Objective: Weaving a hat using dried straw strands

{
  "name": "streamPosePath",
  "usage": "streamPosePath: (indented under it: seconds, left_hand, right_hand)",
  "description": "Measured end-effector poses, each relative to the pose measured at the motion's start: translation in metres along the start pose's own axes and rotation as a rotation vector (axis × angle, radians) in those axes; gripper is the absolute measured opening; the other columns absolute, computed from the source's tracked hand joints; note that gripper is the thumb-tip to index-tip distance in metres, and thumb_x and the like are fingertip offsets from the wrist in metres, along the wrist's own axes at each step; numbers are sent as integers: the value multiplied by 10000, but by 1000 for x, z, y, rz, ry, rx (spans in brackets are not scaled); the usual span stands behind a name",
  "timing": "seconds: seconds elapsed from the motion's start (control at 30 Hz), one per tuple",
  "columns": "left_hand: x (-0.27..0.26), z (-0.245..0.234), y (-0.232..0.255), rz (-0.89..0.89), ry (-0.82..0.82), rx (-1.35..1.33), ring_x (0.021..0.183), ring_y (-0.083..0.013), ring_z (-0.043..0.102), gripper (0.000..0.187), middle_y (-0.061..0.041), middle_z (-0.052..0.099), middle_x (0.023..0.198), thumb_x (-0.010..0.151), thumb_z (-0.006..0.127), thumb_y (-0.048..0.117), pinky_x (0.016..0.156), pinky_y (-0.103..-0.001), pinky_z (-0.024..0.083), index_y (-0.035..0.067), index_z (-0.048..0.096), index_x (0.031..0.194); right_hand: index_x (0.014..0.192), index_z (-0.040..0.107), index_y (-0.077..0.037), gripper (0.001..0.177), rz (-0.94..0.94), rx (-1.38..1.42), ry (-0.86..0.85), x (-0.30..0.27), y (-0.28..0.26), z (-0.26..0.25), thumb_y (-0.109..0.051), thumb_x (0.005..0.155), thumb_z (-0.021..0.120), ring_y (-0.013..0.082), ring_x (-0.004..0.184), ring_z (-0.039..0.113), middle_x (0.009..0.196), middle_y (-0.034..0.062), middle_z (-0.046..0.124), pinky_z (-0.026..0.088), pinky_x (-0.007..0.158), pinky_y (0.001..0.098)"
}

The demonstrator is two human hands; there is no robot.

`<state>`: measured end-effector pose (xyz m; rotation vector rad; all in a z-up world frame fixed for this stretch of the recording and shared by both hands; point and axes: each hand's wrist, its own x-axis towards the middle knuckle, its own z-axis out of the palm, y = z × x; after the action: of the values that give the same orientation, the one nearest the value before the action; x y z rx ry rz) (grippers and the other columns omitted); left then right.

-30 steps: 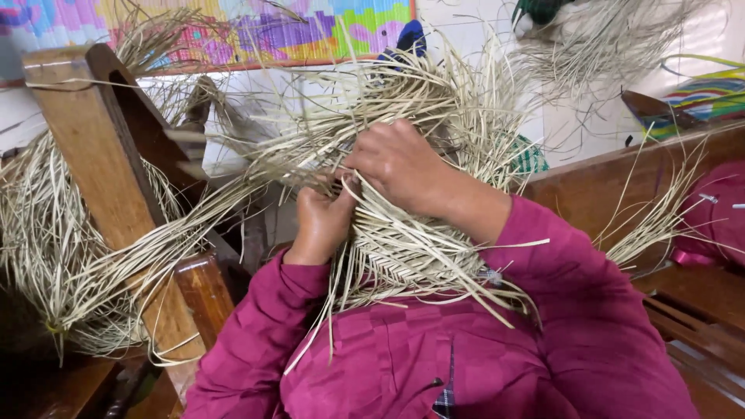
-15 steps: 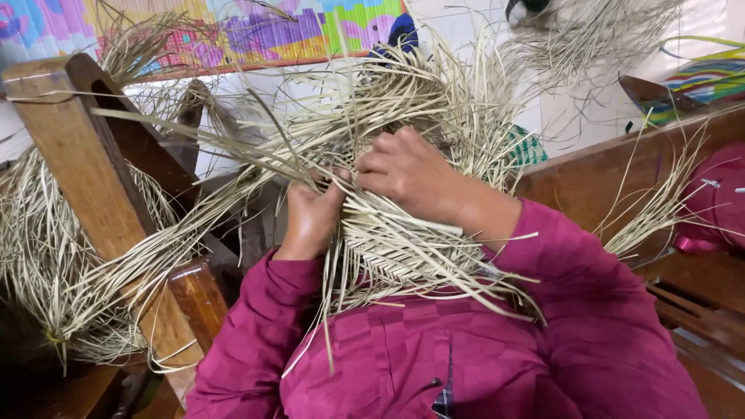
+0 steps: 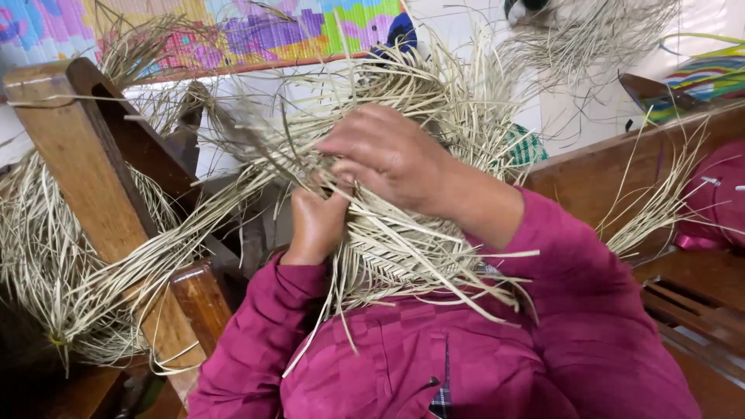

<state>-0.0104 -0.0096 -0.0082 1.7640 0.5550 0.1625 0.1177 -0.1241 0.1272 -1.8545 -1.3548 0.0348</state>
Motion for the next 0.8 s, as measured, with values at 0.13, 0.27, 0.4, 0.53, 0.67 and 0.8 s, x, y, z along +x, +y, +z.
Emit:
streamPosePath:
  seconds: [0.13, 0.27, 0.4, 0.53, 0.67, 0.8]
  left_hand:
    - [8, 0, 30, -160, -9, -191, 782, -136, 658, 166, -148, 771, 780, 826, 859, 174, 760, -415, 542, 35, 775, 790]
    - [5, 6, -8, -179, -16, -260, 853, -130, 676, 143, -183, 782, 854, 854, 842, 157, 807, -399, 556, 20, 798, 853]
    - [4, 0, 10, -203, -51, -245, 867, -105, 660, 136, -149, 785, 863, 849, 829, 165, 823, -389, 557, 35, 798, 875]
    - [3, -4, 17, -85, -53, -182, 820, -172, 672, 146, -164, 766, 843, 906, 803, 164, 864, -423, 518, 19, 785, 901]
    - [3, -7, 17, -4, -74, -132, 954, -191, 702, 141, -146, 777, 939, 949, 772, 190, 903, -439, 509, 49, 781, 952]
    - [7, -7, 22, -38, -116, -205, 935, -125, 628, 109, -72, 760, 944, 984, 723, 163, 916, -418, 506, 60, 751, 962]
  right_hand:
    - [1046, 705, -103, 87, 166, -190, -286, -22, 10, -4, -113, 1010, 626, 267, 838, 614, 896, 80, 654, 463, 729, 390]
    - [923, 732, -156, 206, 205, -355, -317, -35, 21, 11, -256, 1034, 589, 231, 850, 583, 866, 22, 611, 429, 729, 375]
    - [904, 726, -168, 218, 267, -407, -376, -31, 22, 19, -200, 1021, 545, 215, 857, 565, 867, 11, 628, 408, 738, 360]
    - [923, 681, -129, 152, 264, -367, -344, -37, 28, 24, -245, 984, 604, 273, 859, 599, 855, 56, 607, 453, 720, 413]
    - [956, 688, -111, 134, 472, -114, -511, -16, 18, 9, -221, 985, 616, 352, 837, 672, 848, 94, 646, 525, 705, 488]
    - [983, 689, -78, 130, 504, -14, -573, -3, 25, 1, -195, 960, 639, 460, 891, 686, 896, 182, 681, 541, 736, 581]
